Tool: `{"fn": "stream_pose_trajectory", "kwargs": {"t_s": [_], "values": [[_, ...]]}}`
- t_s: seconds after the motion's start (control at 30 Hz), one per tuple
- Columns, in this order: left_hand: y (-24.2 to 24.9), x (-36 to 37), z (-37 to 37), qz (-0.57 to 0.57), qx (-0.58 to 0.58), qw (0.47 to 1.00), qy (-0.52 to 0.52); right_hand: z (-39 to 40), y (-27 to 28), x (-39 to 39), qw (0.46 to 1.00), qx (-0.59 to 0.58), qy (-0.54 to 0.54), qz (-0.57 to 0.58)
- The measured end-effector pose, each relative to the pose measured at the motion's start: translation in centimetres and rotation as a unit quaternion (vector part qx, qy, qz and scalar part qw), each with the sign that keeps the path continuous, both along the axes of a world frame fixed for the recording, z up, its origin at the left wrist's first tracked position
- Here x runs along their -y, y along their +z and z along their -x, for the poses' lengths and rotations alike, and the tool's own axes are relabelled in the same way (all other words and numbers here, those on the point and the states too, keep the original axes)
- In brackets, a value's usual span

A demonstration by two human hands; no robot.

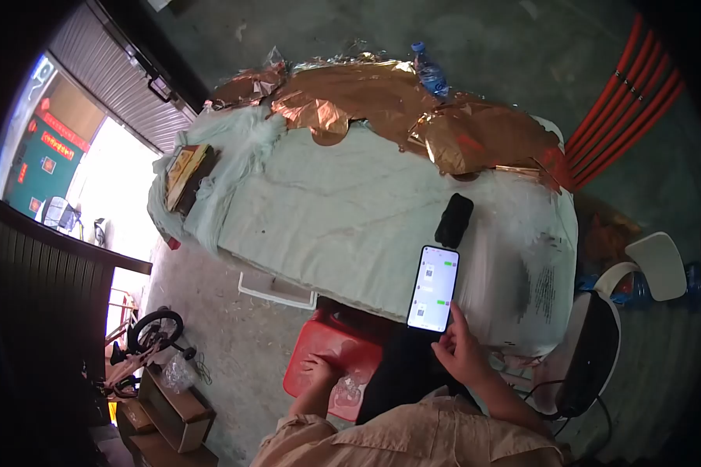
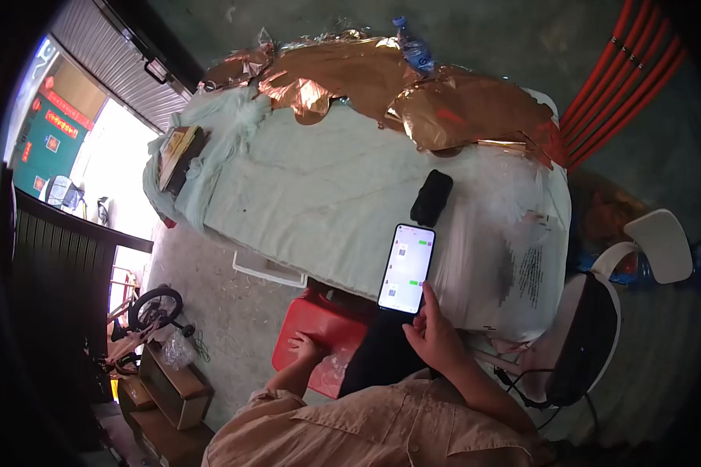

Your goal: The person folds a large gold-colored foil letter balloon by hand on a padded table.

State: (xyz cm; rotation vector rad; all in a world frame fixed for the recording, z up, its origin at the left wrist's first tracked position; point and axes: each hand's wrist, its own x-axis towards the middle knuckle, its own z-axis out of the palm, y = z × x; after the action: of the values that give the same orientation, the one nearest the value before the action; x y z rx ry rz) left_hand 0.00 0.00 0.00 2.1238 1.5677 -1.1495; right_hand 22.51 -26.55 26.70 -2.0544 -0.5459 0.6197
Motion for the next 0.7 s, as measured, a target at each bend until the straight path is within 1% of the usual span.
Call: {"fn": "stream_pose_trajectory", "kwargs": {"t_s": [0.07,0.1,0.17,0.2,0.23,0.3,0.33,0.37,0.43,0.5,0.57,0.6,0.63,0.67,0.7], "values": [[0.1,-0.7,0.6,-0.005,0.014,1.000,-0.012,0.5,-0.6,-0.4,0.997,-0.013,0.003,-0.072],[-0.9,-0.6,-0.3,-0.009,0.018,1.000,-0.019,-0.8,-0.7,0.2,0.997,-0.008,-0.004,-0.077],[-4.3,-0.8,1.1,-0.010,-0.022,0.999,-0.039,-1.0,0.2,0.3,0.997,-0.050,0.006,-0.052],[-3.7,-0.3,1.0,-0.067,-0.031,0.994,-0.078,-1.4,0.4,0.3,0.993,-0.099,0.002,-0.072],[-3.3,-0.5,0.3,-0.078,-0.024,0.993,-0.087,-1.7,0.1,0.4,0.993,-0.097,-0.001,-0.073],[-2.6,-2.5,-1.1,-0.044,-0.046,0.993,-0.104,-1.6,-1.0,0.7,0.985,-0.156,-0.014,-0.066],[-2.2,-3.3,-1.4,-0.023,-0.056,0.991,-0.116,-1.7,-0.8,1.0,0.993,-0.109,0.020,-0.038],[-1.8,-4.5,-2.0,0.006,-0.066,0.990,-0.125,-3.1,-0.5,0.6,0.994,-0.097,0.025,-0.041],[0.8,-7.3,-2.2,0.068,-0.114,0.981,-0.144,-2.6,0.4,0.1,0.970,-0.230,-0.057,-0.061],[4.4,-11.4,-4.0,0.161,-0.163,0.961,-0.155,-2.8,0.3,-0.4,0.974,-0.210,-0.051,-0.066],[9.2,-16.2,-7.3,0.281,-0.210,0.925,-0.149,-2.2,0.0,-0.6,0.978,-0.177,-0.094,-0.060],[11.8,-18.0,-9.5,0.343,-0.217,0.903,-0.138,-2.3,0.0,-0.9,0.978,-0.175,-0.095,-0.065],[15.2,-19.7,-12.2,0.405,-0.213,0.880,-0.127,-2.0,0.2,-1.2,0.979,-0.164,-0.112,-0.050],[19.0,-20.1,-15.4,0.453,-0.175,0.865,-0.131,-1.7,0.5,-1.2,0.980,-0.150,-0.129,-0.033],[22.8,-20.5,-18.7,0.500,-0.136,0.845,-0.131,-1.7,0.7,-1.4,0.980,-0.145,-0.131,-0.040]]}}
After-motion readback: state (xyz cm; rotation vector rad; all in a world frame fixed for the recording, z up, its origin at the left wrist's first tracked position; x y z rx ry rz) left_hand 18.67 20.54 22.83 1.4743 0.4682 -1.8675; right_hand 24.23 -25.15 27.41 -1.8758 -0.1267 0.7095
